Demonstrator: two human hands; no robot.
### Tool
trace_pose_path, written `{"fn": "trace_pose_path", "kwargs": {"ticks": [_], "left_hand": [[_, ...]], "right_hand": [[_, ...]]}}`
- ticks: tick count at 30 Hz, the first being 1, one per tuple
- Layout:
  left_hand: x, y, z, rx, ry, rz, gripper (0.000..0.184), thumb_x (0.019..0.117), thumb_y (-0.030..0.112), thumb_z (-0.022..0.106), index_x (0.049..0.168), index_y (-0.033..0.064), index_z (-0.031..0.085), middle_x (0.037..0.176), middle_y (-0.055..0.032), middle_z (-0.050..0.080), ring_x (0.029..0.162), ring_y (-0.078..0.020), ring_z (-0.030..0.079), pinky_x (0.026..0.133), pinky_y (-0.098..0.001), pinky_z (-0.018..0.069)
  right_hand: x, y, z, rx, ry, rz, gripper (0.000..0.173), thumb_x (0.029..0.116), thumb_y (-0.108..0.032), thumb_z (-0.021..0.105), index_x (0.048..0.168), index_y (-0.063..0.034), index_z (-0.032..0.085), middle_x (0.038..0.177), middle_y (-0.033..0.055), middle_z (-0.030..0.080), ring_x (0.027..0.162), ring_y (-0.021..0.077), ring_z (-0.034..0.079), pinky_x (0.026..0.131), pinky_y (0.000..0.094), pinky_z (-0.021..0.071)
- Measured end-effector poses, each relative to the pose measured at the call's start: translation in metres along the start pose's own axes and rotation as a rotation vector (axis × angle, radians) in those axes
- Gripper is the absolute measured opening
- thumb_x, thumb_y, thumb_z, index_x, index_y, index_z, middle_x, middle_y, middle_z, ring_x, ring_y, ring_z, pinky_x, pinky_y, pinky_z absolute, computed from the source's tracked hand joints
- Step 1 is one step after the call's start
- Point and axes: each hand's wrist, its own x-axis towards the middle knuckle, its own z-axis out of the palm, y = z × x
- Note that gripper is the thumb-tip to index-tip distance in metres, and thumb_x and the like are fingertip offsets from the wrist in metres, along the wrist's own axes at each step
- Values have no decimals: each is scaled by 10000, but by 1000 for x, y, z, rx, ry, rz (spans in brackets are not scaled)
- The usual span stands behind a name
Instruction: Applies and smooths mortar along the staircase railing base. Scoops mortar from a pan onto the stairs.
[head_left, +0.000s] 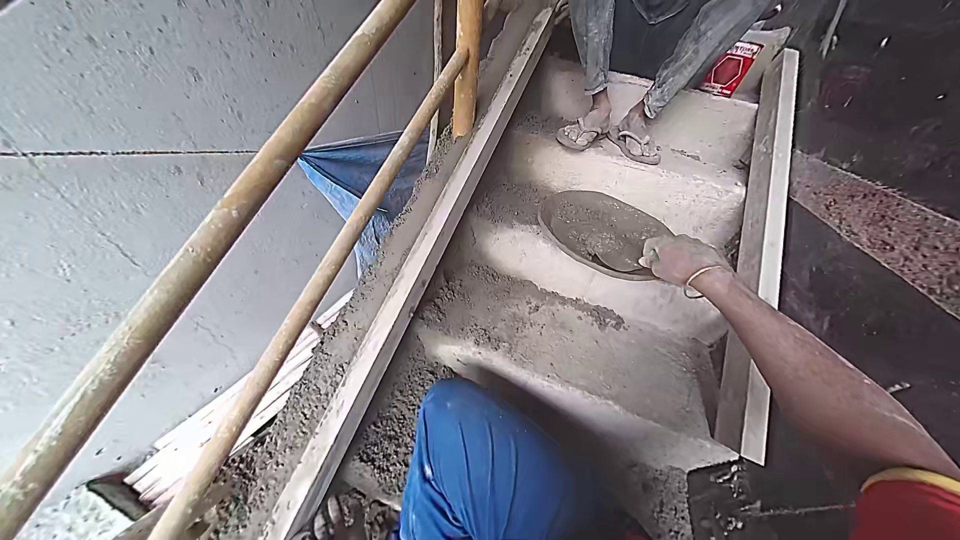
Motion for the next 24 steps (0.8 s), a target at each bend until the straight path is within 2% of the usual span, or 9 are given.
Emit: {"fn": "trace_pose_path", "kwargs": {"ticks": [2,5,8,12,14,15,17,20,24], "left_hand": [[-10,4,8,25,23,-31,490,1113,456,262,1472,150,396,1440,-43,515,1292,-179,528,1013,-448,480],[-8,6,15,-7,9,-26,474,1117,407,304,1480,113,390,1427,-106,516,1280,-244,546,994,-487,505],[-7,0,11,-8,12,-90,512,1103,496,255,1473,171,394,1440,-49,522,1292,-208,540,982,-476,501],[3,1,13,-20,61,-57,438,1114,476,253,1272,128,467,1090,-51,609,944,-168,641,778,-386,565],[8,3,12,-4,45,-34,424,1131,391,283,1333,58,450,1108,-122,598,942,-207,632,775,-391,564],[9,4,11,-7,59,-31,407,1132,354,319,1335,31,460,1114,-146,606,940,-224,630,773,-402,563],[7,4,13,-21,100,-30,321,1123,307,382,1270,43,490,1039,-127,619,874,-213,632,739,-392,563],[10,5,11,-49,114,-56,306,1112,263,434,1308,37,496,1114,-156,626,928,-241,643,779,-436,570],[11,0,13,-69,125,-23,257,1115,252,424,1210,29,508,950,-118,621,772,-193,634,677,-362,569]], "right_hand": [[-18,5,-7,93,81,19,259,1001,-385,643,1127,-166,702,1051,175,725,1036,406,687,839,661,526],[-35,-4,-19,169,207,9,334,991,-403,673,1161,-115,682,1038,214,716,1028,445,679,851,682,515],[-49,-49,-23,119,233,-96,345,1013,-373,648,1189,-76,655,1009,246,702,991,474,678,813,691,514],[-76,-139,8,196,217,-412,406,1046,-345,599,1297,-25,591,1062,326,670,1031,538,649,870,747,466],[-104,-187,33,271,209,-596,419,1049,-337,579,1271,18,587,1051,329,662,993,540,652,842,743,471],[-120,-210,48,319,192,-686,412,1046,-330,580,1274,13,593,1052,312,672,977,526,662,833,733,481],[-155,-251,80,389,126,-829,404,1049,-327,555,1302,-16,592,1076,260,693,976,469,686,838,692,513],[-206,-301,129,409,-13,-975,409,1046,-391,521,1295,-76,602,1061,156,714,967,341,709,850,588,559],[-259,-355,175,434,-251,-1041,378,1058,-342,547,1328,-81,589,1102,123,722,1015,257,712,927,466,565]]}}
